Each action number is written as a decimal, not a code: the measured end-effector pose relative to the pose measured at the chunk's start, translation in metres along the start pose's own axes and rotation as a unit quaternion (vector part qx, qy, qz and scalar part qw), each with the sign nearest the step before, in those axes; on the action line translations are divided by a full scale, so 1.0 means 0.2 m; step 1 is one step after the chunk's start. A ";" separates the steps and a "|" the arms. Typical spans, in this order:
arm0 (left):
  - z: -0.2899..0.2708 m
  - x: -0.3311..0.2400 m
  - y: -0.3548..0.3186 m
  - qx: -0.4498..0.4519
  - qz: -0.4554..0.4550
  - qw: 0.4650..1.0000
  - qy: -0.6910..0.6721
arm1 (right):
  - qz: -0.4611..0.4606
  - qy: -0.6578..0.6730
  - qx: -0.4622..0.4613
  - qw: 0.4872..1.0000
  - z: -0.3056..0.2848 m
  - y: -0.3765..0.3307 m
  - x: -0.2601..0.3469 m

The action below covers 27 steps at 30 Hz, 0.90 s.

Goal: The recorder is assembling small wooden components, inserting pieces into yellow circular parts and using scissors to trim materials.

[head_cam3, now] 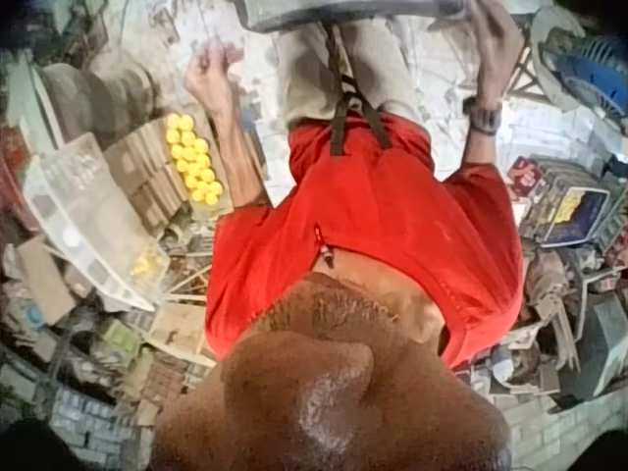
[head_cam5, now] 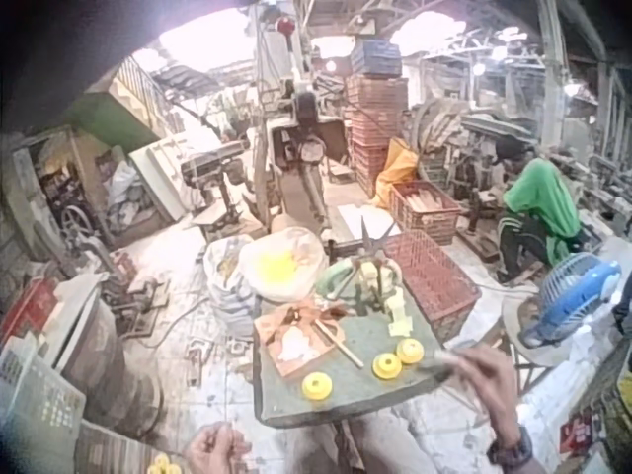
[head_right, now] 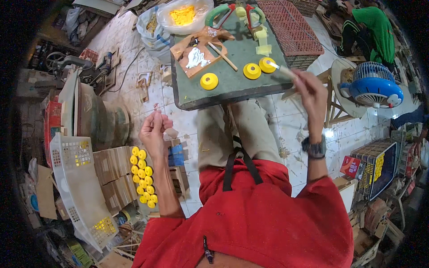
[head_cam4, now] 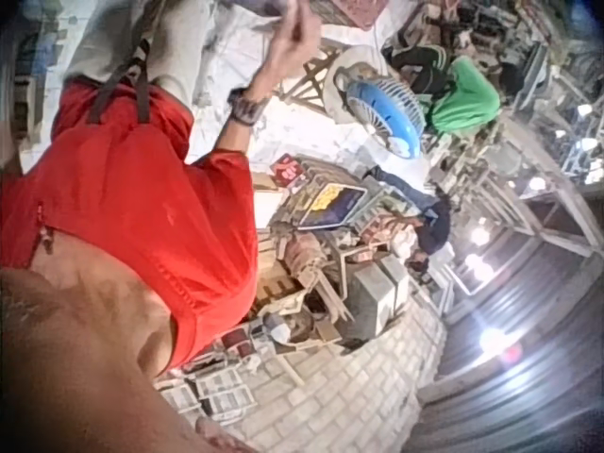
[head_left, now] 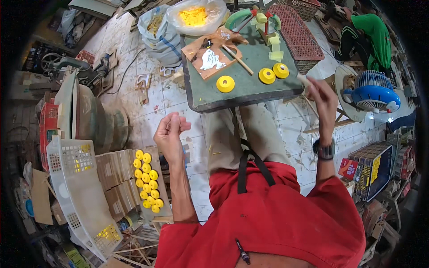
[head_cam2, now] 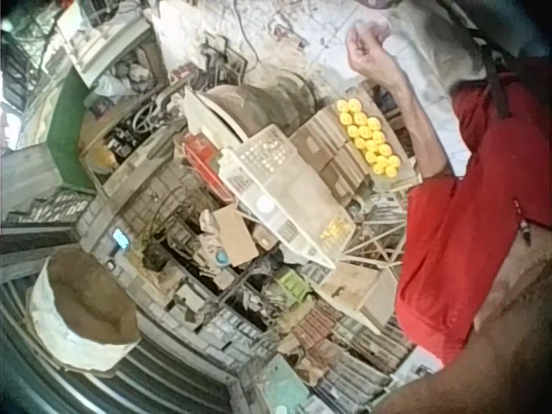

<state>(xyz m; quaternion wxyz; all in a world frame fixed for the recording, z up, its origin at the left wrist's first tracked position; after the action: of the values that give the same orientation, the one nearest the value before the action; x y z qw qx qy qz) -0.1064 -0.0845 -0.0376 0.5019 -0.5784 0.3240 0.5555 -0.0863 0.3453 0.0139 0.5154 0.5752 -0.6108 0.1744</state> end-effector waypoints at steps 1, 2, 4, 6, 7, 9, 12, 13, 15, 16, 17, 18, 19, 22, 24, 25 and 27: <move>-0.02 0.02 -0.01 0.015 0.005 1.000 0.022 | -0.011 -0.008 0.015 1.000 0.02 0.07 -0.08; 0.00 0.06 -0.02 0.041 -0.004 0.998 0.039 | -0.024 -0.016 0.027 0.999 0.06 0.14 -0.15; 0.10 0.14 -0.06 0.092 -0.019 0.993 0.072 | -0.061 -0.003 0.029 0.998 0.17 0.28 -0.21; 0.18 0.14 -0.12 0.080 -0.011 0.988 0.129 | -0.112 -0.040 0.056 0.991 0.28 0.38 -0.23; 0.24 0.11 -0.16 0.073 0.012 0.984 0.164 | -0.146 -0.082 0.080 0.983 0.34 0.41 -0.23; 0.23 0.08 -0.18 0.049 0.057 0.978 0.196 | -0.151 -0.106 0.106 0.977 0.43 0.45 -0.24; 0.13 0.04 -0.18 0.022 0.060 0.970 0.234 | -0.178 -0.107 0.105 0.973 0.42 0.44 -0.21; 0.09 0.06 -0.15 0.019 0.063 0.969 0.238 | -0.126 -0.084 0.118 0.981 0.41 0.43 -0.25; 0.07 0.02 -0.10 -0.003 0.101 0.968 0.228 | -0.091 -0.066 0.102 0.988 0.38 0.40 -0.26; 0.06 0.01 -0.08 -0.013 0.120 0.967 0.223 | -0.073 -0.057 0.093 0.991 0.36 0.39 -0.29; 0.11 -0.02 -0.04 -0.009 0.175 0.955 0.239 | -0.051 -0.019 0.076 0.996 0.32 0.39 -0.36; 0.15 -0.07 -0.03 -0.025 0.231 0.933 0.274 | -0.045 -0.009 0.042 0.998 0.30 0.38 -0.37; 0.22 -0.12 -0.03 -0.039 0.285 0.907 0.307 | -0.038 -0.001 0.006 0.999 0.26 0.36 -0.38; 0.30 -0.09 0.04 -0.038 0.336 0.869 0.361 | -0.015 0.032 -0.040 0.999 0.20 0.29 -0.42; 0.30 -0.01 0.13 -0.017 0.308 0.880 0.361 | -0.006 0.061 -0.059 0.996 0.17 0.24 -0.39; 0.29 0.00 0.15 -0.012 0.301 0.884 0.358 | -0.016 0.068 -0.080 0.994 0.13 0.21 -0.39; 0.28 0.01 0.16 -0.019 0.333 0.863 0.379 | -0.001 0.088 -0.123 0.988 0.06 0.13 -0.37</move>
<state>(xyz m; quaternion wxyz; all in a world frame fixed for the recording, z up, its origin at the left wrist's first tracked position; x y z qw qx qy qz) -0.1540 -0.0417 -0.0392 0.1139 -0.6119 0.6518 0.4333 -0.1293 0.3813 -0.0429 0.6342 0.4904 -0.5792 0.1477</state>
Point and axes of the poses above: each hand's wrist, its own y-axis towards the middle knuckle, its own z-axis out of the palm, x = y × z, the point moved 9 cm from there along y, towards the middle knuckle, and after that the axes turned 7 degrees about -z, right-handed, at the moved point
